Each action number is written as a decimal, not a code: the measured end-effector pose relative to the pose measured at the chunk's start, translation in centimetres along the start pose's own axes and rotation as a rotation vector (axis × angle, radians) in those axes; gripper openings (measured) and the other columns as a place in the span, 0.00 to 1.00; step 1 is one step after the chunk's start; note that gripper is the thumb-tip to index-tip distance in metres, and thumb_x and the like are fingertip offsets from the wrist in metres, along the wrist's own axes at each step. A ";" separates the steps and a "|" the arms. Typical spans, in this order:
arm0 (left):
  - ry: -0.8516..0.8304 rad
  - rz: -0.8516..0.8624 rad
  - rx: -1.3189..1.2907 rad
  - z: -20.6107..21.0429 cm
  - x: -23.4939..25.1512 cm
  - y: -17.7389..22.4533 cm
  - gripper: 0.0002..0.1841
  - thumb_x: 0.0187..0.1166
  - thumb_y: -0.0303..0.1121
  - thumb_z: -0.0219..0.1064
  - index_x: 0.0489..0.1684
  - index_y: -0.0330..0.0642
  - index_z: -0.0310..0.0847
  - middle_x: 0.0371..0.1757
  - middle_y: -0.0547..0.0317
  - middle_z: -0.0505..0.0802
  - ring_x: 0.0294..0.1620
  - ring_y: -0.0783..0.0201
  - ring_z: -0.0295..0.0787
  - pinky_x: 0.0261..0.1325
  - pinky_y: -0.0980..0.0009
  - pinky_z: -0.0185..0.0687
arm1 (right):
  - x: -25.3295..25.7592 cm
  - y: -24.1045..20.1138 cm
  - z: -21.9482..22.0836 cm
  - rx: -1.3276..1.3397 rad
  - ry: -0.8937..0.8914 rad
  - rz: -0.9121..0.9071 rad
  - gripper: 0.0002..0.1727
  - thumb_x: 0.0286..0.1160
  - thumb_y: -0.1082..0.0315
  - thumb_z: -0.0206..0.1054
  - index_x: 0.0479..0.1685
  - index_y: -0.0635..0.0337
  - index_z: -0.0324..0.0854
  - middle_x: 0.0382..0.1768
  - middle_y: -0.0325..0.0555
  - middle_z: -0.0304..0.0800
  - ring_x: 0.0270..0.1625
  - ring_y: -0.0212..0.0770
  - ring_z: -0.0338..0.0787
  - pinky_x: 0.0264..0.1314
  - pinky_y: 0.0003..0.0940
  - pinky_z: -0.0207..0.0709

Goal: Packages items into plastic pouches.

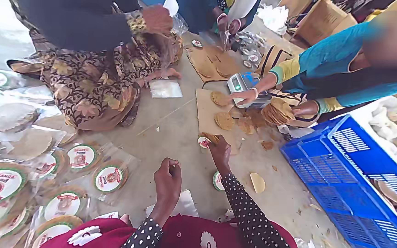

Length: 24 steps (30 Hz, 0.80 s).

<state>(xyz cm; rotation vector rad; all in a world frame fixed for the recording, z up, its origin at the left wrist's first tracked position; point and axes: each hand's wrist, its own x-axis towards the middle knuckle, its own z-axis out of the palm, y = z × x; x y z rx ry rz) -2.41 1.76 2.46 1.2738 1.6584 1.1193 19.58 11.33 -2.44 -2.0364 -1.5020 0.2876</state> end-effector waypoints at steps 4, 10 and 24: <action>0.010 0.004 -0.004 -0.1 0.1 -0.1 0.06 0.79 0.26 0.66 0.43 0.33 0.85 0.19 0.66 0.79 0.16 0.78 0.70 0.22 0.81 0.68 | 0.1 0.8 -0.6 0.012 -0.046 0.068 0.19 0.63 0.68 0.80 0.54 0.63 0.88 0.42 0.61 0.94 0.48 0.61 0.94 0.54 0.65 0.81; 0.023 0.018 0.006 -0.3 0.2 -0.1 0.08 0.80 0.27 0.65 0.46 0.31 0.85 0.19 0.64 0.79 0.17 0.76 0.71 0.23 0.78 0.70 | -3.9 -3.8 -6.9 0.996 -0.067 0.468 0.21 0.66 0.81 0.74 0.60 0.69 0.78 0.43 0.55 0.92 0.41 0.44 0.94 0.44 0.43 0.92; -0.048 0.195 0.005 0.6 -1.9 0.2 0.08 0.79 0.29 0.68 0.44 0.31 0.87 0.17 0.65 0.80 0.16 0.78 0.70 0.23 0.81 0.67 | -13.5 -5.6 -10.1 0.725 -0.134 0.357 0.31 0.49 0.75 0.83 0.59 0.69 0.80 0.46 0.48 0.94 0.48 0.35 0.95 0.51 0.31 0.92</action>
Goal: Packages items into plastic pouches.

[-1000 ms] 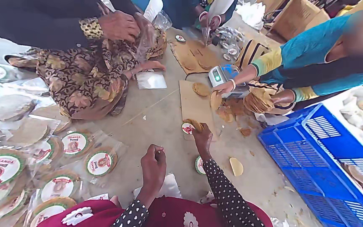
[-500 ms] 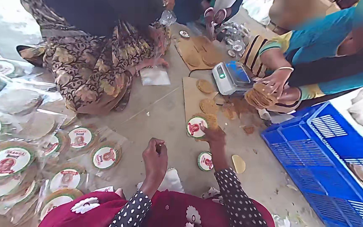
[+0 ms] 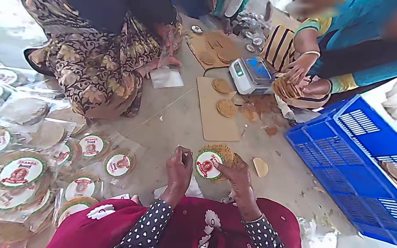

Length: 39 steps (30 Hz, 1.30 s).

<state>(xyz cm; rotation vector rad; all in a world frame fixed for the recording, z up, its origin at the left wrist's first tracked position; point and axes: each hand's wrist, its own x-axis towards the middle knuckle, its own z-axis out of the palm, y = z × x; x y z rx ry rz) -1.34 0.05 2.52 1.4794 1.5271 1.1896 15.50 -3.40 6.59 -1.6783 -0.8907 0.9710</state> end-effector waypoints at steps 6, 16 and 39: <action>-0.050 -0.001 0.070 0.2 -0.4 0.1 0.09 0.80 0.30 0.66 0.45 0.33 0.87 0.18 0.61 0.84 0.17 0.71 0.78 0.26 0.73 0.77 | -2.4 -0.6 1.9 -0.289 0.078 -0.341 0.27 0.50 0.67 0.82 0.53 0.67 0.84 0.40 0.40 0.93 0.43 0.22 0.92 0.49 0.20 0.86; -0.084 -0.001 0.161 0.2 -0.5 0.6 0.09 0.81 0.28 0.64 0.45 0.32 0.88 0.24 0.53 0.89 0.22 0.61 0.85 0.31 0.63 0.83 | -1.8 -0.7 1.7 -0.334 -0.034 -0.124 0.37 0.54 0.63 0.83 0.68 0.67 0.77 0.53 0.53 0.91 0.53 0.36 0.92 0.57 0.34 0.86; -0.166 0.582 0.055 1.8 -8.9 6.7 0.10 0.78 0.27 0.62 0.42 0.31 0.90 0.29 0.51 0.94 0.24 0.63 0.91 0.29 0.67 0.87 | -10.0 -1.1 -6.6 0.176 -0.135 0.034 0.23 0.63 0.74 0.77 0.60 0.68 0.82 0.47 0.46 0.94 0.50 0.34 0.94 0.57 0.31 0.89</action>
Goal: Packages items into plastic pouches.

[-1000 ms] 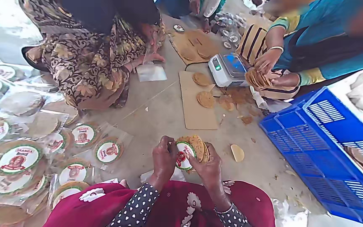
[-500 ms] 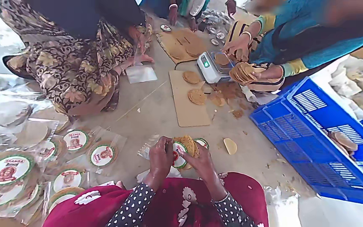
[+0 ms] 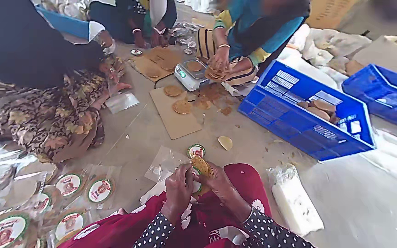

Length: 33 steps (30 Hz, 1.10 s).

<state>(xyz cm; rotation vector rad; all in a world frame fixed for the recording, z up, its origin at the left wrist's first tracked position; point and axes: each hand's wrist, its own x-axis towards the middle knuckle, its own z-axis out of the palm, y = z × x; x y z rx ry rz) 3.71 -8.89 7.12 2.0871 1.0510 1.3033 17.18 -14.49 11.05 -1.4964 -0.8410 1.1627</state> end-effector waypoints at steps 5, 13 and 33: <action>-0.056 0.182 -0.001 1.7 -2.7 7.3 0.12 0.82 0.31 0.60 0.42 0.34 0.90 0.23 0.53 0.92 0.20 0.62 0.89 0.24 0.67 0.84 | -7.7 -1.8 -6.0 0.083 -0.011 0.031 0.21 0.67 0.76 0.72 0.62 0.63 0.80 0.46 0.37 0.94 0.48 0.29 0.93 0.56 0.28 0.88; -0.407 0.475 -0.064 6.7 -9.8 13.9 0.09 0.78 0.28 0.63 0.36 0.33 0.89 0.18 0.51 0.87 0.16 0.56 0.86 0.21 0.65 0.83 | -17.8 1.0 -13.3 0.409 0.321 0.327 0.07 0.79 0.61 0.64 0.40 0.52 0.85 0.34 0.35 0.93 0.39 0.28 0.92 0.47 0.27 0.87; -0.686 -1.129 -1.099 1.6 -8.6 14.2 0.14 0.70 0.16 0.68 0.54 0.28 0.85 0.44 0.46 0.97 0.44 0.59 0.96 0.51 0.62 0.94 | -21.1 3.9 -12.6 0.207 0.236 0.031 0.18 0.64 0.78 0.77 0.55 0.65 0.85 0.46 0.39 0.94 0.47 0.27 0.93 0.54 0.24 0.88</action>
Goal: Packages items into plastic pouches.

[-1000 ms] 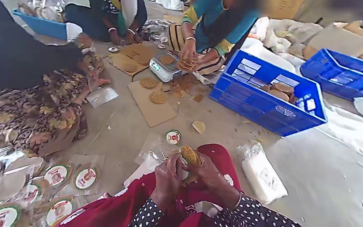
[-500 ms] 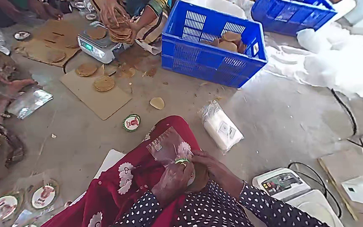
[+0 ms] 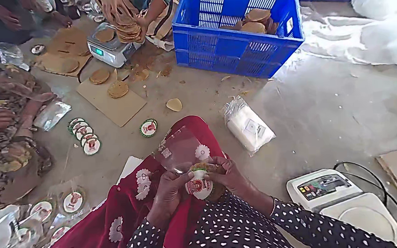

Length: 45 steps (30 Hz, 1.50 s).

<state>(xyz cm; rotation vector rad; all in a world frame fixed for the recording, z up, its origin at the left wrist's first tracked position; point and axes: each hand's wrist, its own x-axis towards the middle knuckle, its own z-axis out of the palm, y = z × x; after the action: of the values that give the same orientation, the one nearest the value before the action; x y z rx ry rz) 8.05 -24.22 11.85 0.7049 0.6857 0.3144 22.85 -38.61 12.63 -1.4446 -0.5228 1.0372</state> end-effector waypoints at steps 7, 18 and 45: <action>-0.062 -0.051 0.073 2.0 -1.1 -0.6 0.12 0.69 0.11 0.66 0.47 0.31 0.87 0.39 0.53 0.97 0.39 0.65 0.96 0.49 0.69 0.94 | -3.2 -2.5 -2.1 -0.390 -0.143 0.049 0.44 0.62 0.66 0.81 0.81 0.65 0.63 0.63 0.50 0.85 0.63 0.32 0.86 0.68 0.30 0.80; 0.028 -0.057 0.284 3.0 -2.1 -0.8 0.22 0.54 0.09 0.77 0.50 0.28 0.82 0.39 0.50 0.97 0.42 0.63 0.97 0.52 0.68 0.94 | -1.8 -4.0 -0.8 -0.223 -0.304 0.169 0.53 0.66 0.82 0.59 0.95 0.55 0.32 0.88 0.56 0.55 0.78 0.30 0.75 0.75 0.28 0.75; 0.046 -0.111 0.122 0.4 -1.4 0.8 0.23 0.55 0.08 0.72 0.52 0.31 0.79 0.41 0.49 0.96 0.41 0.61 0.96 0.49 0.64 0.94 | 0.3 -2.5 -1.7 -0.338 -0.116 -0.314 0.12 0.69 0.77 0.70 0.51 0.66 0.87 0.45 0.40 0.94 0.47 0.22 0.91 0.55 0.19 0.85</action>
<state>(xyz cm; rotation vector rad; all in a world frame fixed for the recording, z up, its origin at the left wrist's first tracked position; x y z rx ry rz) 7.25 -24.49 13.32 0.7744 0.7900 0.1878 25.03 -38.85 14.74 -1.5370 -1.0129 0.8090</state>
